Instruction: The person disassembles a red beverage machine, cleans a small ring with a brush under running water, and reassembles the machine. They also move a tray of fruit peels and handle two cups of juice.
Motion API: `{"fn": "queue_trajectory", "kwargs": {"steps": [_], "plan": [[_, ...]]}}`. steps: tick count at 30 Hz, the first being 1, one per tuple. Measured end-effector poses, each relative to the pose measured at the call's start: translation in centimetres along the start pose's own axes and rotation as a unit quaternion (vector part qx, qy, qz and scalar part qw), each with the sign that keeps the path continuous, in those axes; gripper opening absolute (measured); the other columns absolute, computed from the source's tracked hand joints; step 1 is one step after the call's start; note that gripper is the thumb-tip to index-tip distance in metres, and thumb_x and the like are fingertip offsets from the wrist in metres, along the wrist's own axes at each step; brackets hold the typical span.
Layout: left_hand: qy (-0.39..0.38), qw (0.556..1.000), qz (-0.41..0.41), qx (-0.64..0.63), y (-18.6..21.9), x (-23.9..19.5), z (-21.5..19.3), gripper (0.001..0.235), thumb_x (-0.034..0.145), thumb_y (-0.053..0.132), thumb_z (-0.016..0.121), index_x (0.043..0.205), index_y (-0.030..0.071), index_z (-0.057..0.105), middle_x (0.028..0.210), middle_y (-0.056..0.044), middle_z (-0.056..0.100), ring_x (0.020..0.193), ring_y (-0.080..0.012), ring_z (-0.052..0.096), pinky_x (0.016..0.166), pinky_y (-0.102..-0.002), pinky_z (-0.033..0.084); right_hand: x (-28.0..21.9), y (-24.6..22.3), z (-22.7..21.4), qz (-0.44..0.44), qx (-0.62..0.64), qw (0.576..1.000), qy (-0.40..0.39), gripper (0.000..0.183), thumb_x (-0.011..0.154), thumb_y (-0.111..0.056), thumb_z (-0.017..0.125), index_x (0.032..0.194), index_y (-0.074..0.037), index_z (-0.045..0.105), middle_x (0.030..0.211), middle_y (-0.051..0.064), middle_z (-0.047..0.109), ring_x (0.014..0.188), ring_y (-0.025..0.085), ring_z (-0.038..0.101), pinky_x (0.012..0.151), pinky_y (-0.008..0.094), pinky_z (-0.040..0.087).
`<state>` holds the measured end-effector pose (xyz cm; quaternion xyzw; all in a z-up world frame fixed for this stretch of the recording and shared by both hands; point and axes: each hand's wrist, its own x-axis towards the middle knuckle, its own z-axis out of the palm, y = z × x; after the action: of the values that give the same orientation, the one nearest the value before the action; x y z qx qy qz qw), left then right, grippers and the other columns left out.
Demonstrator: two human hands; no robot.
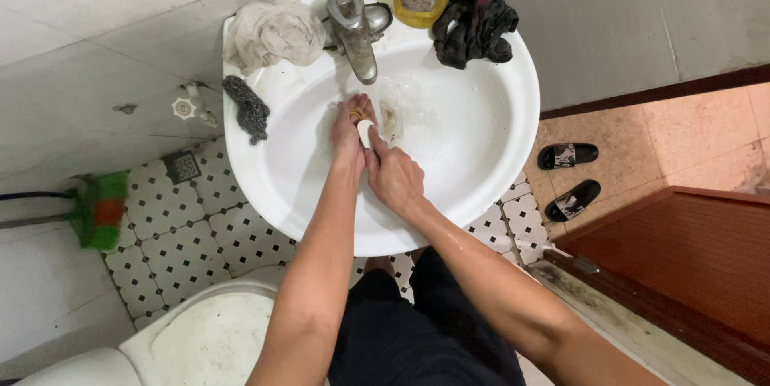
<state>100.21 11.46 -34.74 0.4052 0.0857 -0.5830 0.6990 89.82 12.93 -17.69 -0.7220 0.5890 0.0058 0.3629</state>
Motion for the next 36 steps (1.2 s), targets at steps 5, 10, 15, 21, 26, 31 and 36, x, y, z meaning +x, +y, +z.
{"fn": "queue_trajectory", "kwargs": {"steps": [5,10,15,21,26,31,36], "plan": [[0.072,0.994,-0.057,0.063,-3.0,-0.5,-0.6,0.045,0.111,0.036,0.037,0.137,0.005,0.057,0.120,-0.006,0.066,0.106,-0.0170,0.063,0.091,-0.033,0.056,2.7,-0.5,-2.3,0.001,0.017,0.999,0.048,0.053,0.098,-0.041,0.052,0.148,-0.026,0.053,0.103,0.021,0.074,0.095,0.044,0.069,0.081,0.054,0.054],[0.065,0.994,-0.036,0.079,-1.3,1.4,-0.2,0.048,0.114,0.032,0.033,0.137,-0.005,0.053,0.121,-0.018,0.065,0.109,-0.0286,0.063,0.095,-0.043,0.052,0.6,-0.3,-1.9,-0.001,0.001,1.000,-0.020,0.053,0.098,-0.041,0.050,0.150,-0.030,0.053,0.108,0.020,0.074,0.101,0.042,0.070,0.087,0.052,0.054],[-0.021,0.997,-0.047,-0.053,3.6,-0.8,1.4,0.055,0.109,0.036,0.027,0.140,-0.002,0.051,0.136,-0.017,0.064,0.126,-0.0277,0.061,0.109,-0.041,0.046,-1.1,2.5,-3.2,0.070,-0.005,0.993,-0.092,0.052,0.097,-0.047,0.050,0.148,-0.036,0.051,0.111,0.016,0.074,0.104,0.040,0.070,0.091,0.050,0.053],[-0.039,0.992,-0.082,-0.089,4.8,-3.6,3.4,0.055,0.110,0.042,0.032,0.137,-0.001,0.051,0.128,-0.015,0.063,0.121,-0.0288,0.060,0.104,-0.040,0.046,-1.8,2.8,-4.1,0.015,0.069,0.997,0.037,0.052,0.098,-0.041,0.054,0.149,-0.030,0.053,0.101,0.019,0.076,0.095,0.041,0.071,0.084,0.051,0.055],[-0.053,0.996,-0.069,0.018,0.2,-2.5,2.4,0.042,0.110,0.028,0.043,0.137,-0.002,0.056,0.124,-0.015,0.068,0.111,-0.0261,0.063,0.099,-0.039,0.050,-0.7,0.1,-2.9,-0.009,0.002,0.999,0.050,0.051,0.098,-0.036,0.055,0.149,-0.027,0.054,0.100,0.024,0.072,0.089,0.044,0.069,0.077,0.054,0.054],[-0.001,0.999,0.035,0.018,1.2,-0.4,2.4,0.037,0.110,0.021,0.042,0.137,0.000,0.055,0.128,-0.018,0.069,0.116,-0.0279,0.065,0.101,-0.036,0.051,-1.3,-1.2,-2.7,0.027,0.032,0.999,-0.018,0.054,0.098,-0.037,0.055,0.152,-0.030,0.050,0.099,0.024,0.075,0.095,0.046,0.068,0.086,0.054,0.052],[-0.037,0.998,-0.039,-0.028,4.4,-2.0,3.4,0.048,0.111,0.034,0.032,0.143,0.003,0.050,0.138,-0.014,0.063,0.126,-0.0270,0.062,0.105,-0.037,0.048,-1.3,2.0,-4.8,0.020,-0.015,0.999,-0.035,0.054,0.096,-0.045,0.057,0.148,-0.034,0.054,0.108,0.020,0.075,0.097,0.041,0.070,0.087,0.050,0.054]]}}
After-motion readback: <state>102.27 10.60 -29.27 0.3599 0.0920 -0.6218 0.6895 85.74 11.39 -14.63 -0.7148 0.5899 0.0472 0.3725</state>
